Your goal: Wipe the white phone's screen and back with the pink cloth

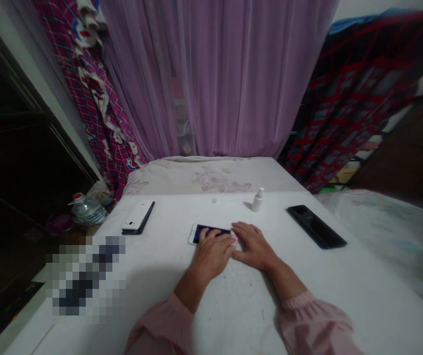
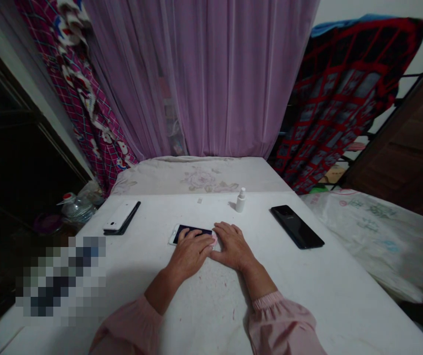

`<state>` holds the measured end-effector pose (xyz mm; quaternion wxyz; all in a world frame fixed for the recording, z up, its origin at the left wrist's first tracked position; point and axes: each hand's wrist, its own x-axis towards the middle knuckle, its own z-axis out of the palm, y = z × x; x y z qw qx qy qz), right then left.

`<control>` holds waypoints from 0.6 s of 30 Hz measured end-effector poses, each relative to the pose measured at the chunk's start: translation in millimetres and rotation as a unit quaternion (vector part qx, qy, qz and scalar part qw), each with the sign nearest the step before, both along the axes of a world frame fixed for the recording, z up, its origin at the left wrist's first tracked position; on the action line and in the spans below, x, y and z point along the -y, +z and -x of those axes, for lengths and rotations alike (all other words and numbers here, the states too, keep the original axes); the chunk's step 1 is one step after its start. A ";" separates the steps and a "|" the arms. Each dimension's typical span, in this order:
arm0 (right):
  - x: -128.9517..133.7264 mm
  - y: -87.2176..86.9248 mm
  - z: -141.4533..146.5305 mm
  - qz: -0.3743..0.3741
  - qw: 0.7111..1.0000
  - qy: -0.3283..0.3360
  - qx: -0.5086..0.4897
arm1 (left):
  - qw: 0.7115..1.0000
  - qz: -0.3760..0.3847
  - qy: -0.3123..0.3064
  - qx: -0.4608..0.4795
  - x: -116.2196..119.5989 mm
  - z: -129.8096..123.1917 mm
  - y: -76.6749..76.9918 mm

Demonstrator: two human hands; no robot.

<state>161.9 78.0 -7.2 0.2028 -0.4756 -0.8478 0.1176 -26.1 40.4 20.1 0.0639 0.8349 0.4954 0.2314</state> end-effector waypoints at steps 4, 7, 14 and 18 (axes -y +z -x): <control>-0.3 1.4 -0.4 0.004 1.000 0.004 0.001 | 1.000 0.005 -0.008 0.008 4.4 5.9 0.6; 0.2 2.8 0.3 0.012 1.000 0.000 0.007 | 1.000 0.004 -0.028 0.009 7.4 10.8 0.1; 0.8 1.3 0.5 0.011 1.000 -0.004 0.007 | 1.000 -0.005 -0.023 -0.004 4.4 22.9 -1.9; 0.8 3.2 -0.3 0.024 1.000 0.000 0.012 | 0.999 0.021 0.028 -0.002 -0.4 38.5 -0.2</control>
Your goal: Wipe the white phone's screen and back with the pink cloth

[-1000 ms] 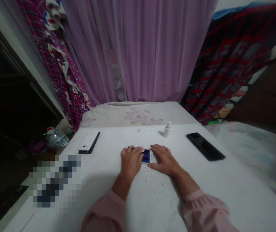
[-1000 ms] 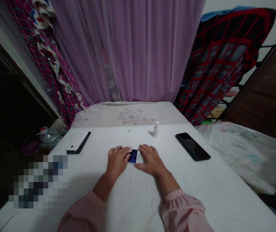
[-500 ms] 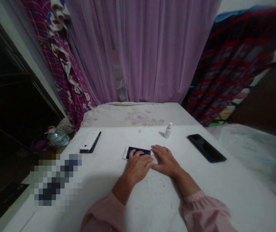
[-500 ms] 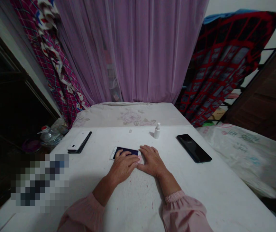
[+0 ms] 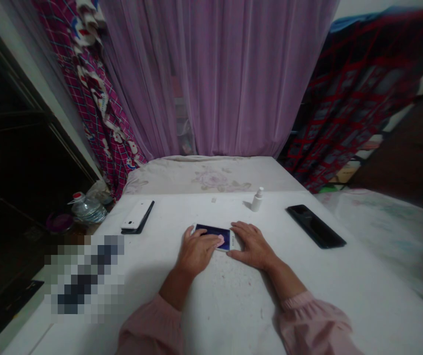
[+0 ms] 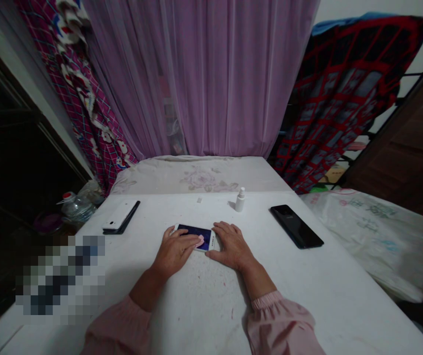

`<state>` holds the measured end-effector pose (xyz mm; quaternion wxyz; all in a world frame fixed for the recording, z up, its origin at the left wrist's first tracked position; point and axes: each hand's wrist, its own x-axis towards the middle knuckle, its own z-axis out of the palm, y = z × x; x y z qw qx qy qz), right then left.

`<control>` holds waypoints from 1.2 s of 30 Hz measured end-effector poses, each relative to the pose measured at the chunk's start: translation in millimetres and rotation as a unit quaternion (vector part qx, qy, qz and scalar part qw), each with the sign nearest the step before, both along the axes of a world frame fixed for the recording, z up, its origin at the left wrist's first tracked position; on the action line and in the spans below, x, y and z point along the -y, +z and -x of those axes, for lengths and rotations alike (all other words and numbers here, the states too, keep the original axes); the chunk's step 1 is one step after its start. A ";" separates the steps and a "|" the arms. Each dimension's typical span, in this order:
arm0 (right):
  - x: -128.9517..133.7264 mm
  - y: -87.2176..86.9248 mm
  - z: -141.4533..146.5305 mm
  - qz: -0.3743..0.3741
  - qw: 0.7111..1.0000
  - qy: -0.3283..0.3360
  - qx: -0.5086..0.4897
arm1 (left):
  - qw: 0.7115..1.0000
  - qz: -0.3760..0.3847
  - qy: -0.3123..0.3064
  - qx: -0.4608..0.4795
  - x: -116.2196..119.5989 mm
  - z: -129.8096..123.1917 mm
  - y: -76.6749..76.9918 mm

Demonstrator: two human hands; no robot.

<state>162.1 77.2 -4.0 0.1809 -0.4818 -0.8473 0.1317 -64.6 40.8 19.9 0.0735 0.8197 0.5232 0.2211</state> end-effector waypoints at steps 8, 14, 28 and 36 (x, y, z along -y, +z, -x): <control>-0.4 2.4 -0.2 0.009 1.000 0.002 -0.008 | 0.991 -0.041 0.126 -0.014 -7.4 22.7 -6.1; -0.3 2.0 0.7 0.009 1.000 -0.001 -0.006 | 0.998 -0.036 0.043 0.013 -2.5 -14.8 -11.8; 0.1 2.7 0.5 0.010 1.000 -0.003 -0.005 | 0.991 -0.041 0.125 -0.014 -13.3 19.4 -10.9; -0.4 2.0 -0.2 0.009 1.000 0.001 -0.007 | 0.995 -0.049 0.090 0.015 -7.3 -1.2 -16.3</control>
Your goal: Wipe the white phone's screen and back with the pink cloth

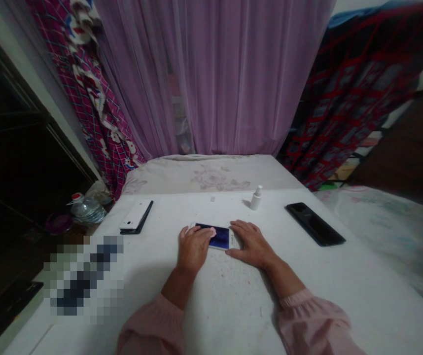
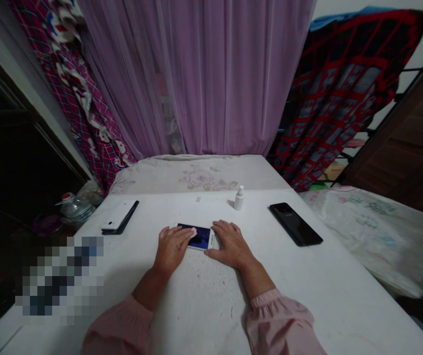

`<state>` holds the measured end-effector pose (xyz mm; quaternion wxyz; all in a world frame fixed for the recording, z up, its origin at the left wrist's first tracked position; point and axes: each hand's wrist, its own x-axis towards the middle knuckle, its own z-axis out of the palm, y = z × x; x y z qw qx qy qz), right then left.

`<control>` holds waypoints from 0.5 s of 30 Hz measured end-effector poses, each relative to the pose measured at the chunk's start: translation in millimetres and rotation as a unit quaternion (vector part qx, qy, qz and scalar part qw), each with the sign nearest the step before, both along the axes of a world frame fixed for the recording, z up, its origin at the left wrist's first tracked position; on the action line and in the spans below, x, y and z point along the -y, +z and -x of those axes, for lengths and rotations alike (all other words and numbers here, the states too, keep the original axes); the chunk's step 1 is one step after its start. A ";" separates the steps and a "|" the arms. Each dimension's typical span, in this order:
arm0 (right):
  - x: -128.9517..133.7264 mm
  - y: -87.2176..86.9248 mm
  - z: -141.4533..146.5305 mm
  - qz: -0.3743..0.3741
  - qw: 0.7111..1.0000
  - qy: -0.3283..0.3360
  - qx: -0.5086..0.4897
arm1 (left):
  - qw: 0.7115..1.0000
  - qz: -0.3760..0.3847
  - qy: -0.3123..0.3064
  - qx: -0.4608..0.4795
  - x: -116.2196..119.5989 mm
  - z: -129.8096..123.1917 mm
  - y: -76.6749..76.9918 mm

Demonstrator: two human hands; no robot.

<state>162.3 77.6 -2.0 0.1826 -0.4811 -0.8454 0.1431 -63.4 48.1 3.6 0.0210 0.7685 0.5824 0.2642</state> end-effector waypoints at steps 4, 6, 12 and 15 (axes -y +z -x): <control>-0.5 -2.0 -0.7 -0.004 1.000 0.000 -0.004 | 0.998 0.013 -0.062 0.018 4.7 -17.8 -0.7; -0.4 -1.7 -0.6 -0.002 1.000 -0.001 -0.003 | 0.998 0.017 -0.063 0.018 4.4 -17.6 0.1; 0.7 2.6 0.2 0.009 1.000 -0.003 0.003 | 0.999 0.006 0.028 -0.018 -3.2 9.6 3.6; 1.1 3.9 0.5 0.012 1.000 -0.003 0.004 | 0.996 -0.004 0.085 -0.030 -5.1 20.6 6.3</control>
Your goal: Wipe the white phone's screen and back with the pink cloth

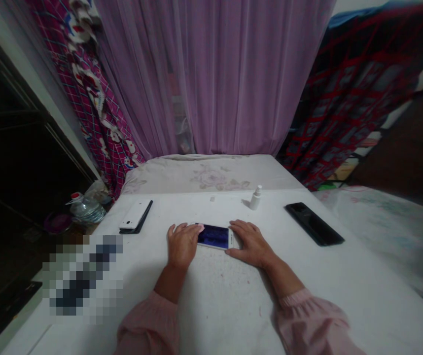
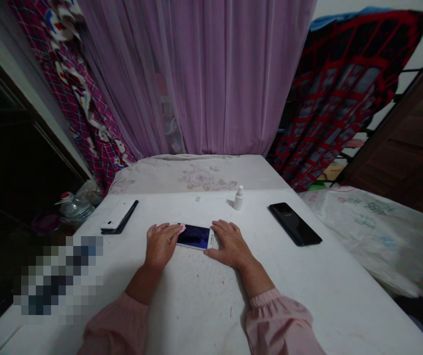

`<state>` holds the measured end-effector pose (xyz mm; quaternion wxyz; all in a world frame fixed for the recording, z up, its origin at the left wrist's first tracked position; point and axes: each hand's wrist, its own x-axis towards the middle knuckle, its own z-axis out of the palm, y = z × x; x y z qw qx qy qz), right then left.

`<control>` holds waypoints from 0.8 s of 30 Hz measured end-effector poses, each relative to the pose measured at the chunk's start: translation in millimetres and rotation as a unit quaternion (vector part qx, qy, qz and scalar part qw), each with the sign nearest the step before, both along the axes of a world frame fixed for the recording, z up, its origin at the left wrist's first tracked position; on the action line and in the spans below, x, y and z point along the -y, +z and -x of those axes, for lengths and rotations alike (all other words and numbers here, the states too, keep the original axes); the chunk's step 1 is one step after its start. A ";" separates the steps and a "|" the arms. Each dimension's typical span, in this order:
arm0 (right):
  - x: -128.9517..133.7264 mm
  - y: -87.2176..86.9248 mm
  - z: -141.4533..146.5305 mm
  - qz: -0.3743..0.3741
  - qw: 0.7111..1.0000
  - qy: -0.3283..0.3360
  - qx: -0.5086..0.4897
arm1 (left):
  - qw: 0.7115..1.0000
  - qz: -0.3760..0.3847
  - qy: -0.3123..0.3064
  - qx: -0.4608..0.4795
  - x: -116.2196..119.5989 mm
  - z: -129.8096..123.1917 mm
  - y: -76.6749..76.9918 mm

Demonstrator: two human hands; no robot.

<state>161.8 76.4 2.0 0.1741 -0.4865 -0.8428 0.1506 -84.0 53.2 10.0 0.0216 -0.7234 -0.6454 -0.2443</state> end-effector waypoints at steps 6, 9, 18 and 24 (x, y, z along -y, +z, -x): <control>-0.1 0.6 0.3 0.000 1.000 0.000 -0.002 | 1.000 -0.007 0.000 0.008 5.7 -12.4 5.5; -0.5 -0.4 0.2 -0.003 1.000 0.002 -0.003 | 0.999 -0.006 -0.052 0.010 10.0 -27.9 4.9; -0.4 1.2 0.5 0.003 1.000 0.001 0.005 | 1.000 -0.002 -0.030 -0.003 3.0 -16.7 2.3; 0.0 2.5 1.2 0.006 1.000 0.000 0.009 | 0.999 -0.020 0.041 -0.007 -0.1 -3.7 4.4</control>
